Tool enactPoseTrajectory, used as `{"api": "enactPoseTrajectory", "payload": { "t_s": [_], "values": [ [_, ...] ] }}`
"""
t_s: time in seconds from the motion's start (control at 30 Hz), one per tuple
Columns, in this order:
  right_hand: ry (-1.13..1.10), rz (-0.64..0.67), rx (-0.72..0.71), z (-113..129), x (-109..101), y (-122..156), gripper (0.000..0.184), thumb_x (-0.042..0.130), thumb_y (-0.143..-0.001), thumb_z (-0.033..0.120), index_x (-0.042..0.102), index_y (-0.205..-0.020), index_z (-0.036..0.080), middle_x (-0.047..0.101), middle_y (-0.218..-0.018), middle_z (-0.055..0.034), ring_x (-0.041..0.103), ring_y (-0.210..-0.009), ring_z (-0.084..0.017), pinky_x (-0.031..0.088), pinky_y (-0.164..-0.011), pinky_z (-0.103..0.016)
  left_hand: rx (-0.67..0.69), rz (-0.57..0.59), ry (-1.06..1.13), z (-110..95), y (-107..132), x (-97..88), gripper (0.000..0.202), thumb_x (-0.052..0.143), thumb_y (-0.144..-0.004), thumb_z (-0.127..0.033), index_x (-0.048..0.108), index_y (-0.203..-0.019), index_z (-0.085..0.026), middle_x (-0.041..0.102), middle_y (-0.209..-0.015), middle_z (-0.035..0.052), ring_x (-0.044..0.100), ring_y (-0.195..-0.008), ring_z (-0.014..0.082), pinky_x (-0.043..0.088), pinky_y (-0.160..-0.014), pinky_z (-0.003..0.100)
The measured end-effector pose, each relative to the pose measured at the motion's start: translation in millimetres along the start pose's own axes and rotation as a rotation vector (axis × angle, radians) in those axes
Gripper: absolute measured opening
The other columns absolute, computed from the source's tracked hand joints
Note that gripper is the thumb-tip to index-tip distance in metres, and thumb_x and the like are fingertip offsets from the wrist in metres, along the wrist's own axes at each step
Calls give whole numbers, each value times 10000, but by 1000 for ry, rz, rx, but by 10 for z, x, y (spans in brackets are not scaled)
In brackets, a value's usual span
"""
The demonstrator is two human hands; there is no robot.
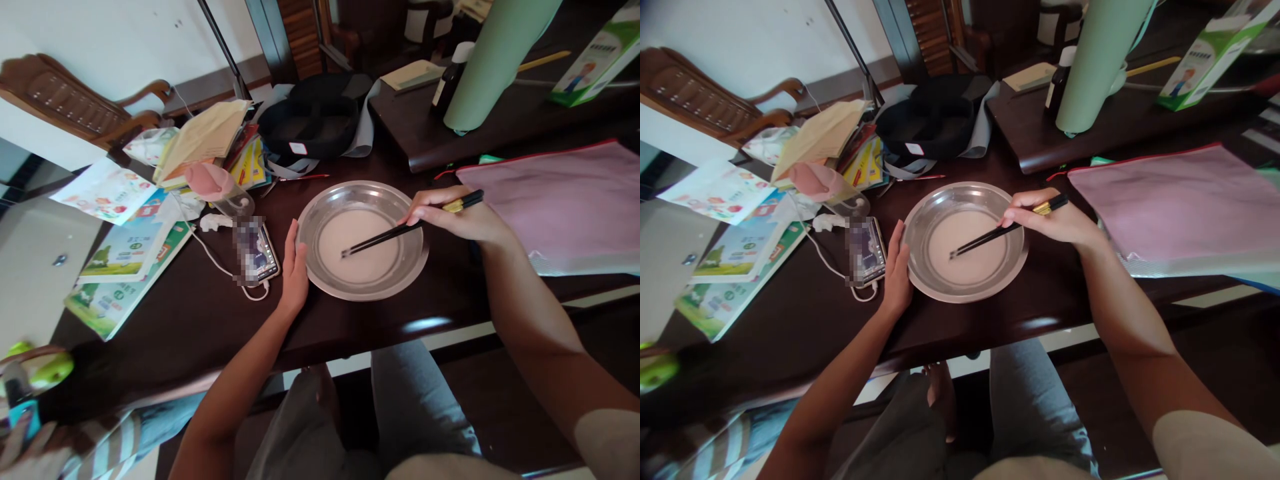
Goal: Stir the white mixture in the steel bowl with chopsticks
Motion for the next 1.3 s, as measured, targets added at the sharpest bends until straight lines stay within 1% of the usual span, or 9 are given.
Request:
{"api": "enactPoseTrajectory", "payload": {
  "t_s": [0.23,0.3,0.47,0.7,0.8,0.93,1.0,1.17,1.3],
  "values": [
    [12,-328,-3,-71,-210,1,325,664,-886,440,722,-646,229,748,-707,-21,674,-712,-180,483,-743,-321,11,-4,-15,2,1,-17,657,523,-940,-601,435,-1510,-287,353,-1662,52,295,-1553,239,225,-1287,399],
    [-25,-295,-16,-78,-219,9,346,666,-885,440,716,-611,233,733,-665,-14,674,-682,-181,486,-728,-323,11,-4,-31,-1,0,-20,654,519,-939,-609,437,-1508,-298,358,-1660,43,286,-1556,243,215,-1289,408],
    [5,-21,-9,-45,9,-13,277,684,-862,463,764,-732,231,785,-800,-32,714,-798,-193,499,-741,-308,0,0,-20,2,-3,-8,646,519,-942,-604,432,-1510,-309,358,-1660,33,276,-1559,242,208,-1291,411],
    [-8,-298,-18,-63,-198,6,314,670,-889,432,738,-656,232,759,-715,-25,686,-711,-182,488,-744,-327,2,3,-11,-1,0,-12,640,525,-943,-595,435,-1508,-309,347,-1665,35,295,-1553,239,231,-1285,407],
    [-64,-204,-24,-43,-199,23,357,662,-894,440,722,-614,227,742,-674,-32,685,-682,-183,489,-721,-327,6,-2,-16,-6,-1,-15,641,525,-942,-597,440,-1507,-306,351,-1663,34,303,-1550,237,232,-1286,403],
    [-8,2,-11,-19,-19,3,294,668,-881,455,760,-737,216,785,-809,-48,715,-807,-188,498,-757,-308,3,-2,-31,-5,-3,-4,654,520,-945,-594,431,-1516,-289,357,-1660,42,292,-1554,237,226,-1289,396],
    [26,-22,-22,-28,6,-16,282,666,-882,457,763,-770,217,793,-848,-46,710,-830,-184,494,-750,-300,-1,-3,-22,0,-5,2,651,520,-948,-589,427,-1519,-291,355,-1661,41,291,-1554,240,218,-1291,404],
    [10,-304,-33,-69,-197,-10,322,660,-899,421,736,-656,223,757,-710,-30,674,-703,-171,478,-727,-319,12,2,-19,0,-5,2,621,515,-955,-577,434,-1510,-313,321,-1676,23,296,-1552,238,205,-1293,413],
    [-49,-169,-17,-51,-165,7,329,662,-895,424,734,-645,222,758,-702,-32,687,-702,-176,489,-728,-320,15,-2,-26,-7,-4,-3,631,517,-951,-584,437,-1510,-303,346,-1666,31,303,-1550,233,214,-1290,404]
  ]
}}
Point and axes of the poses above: each hand's wrist, its own y-axis away from the middle knuckle, its own x-axis out of the palm, z = x × y, the point moved 3 cm from there along -y, towards the middle knuckle
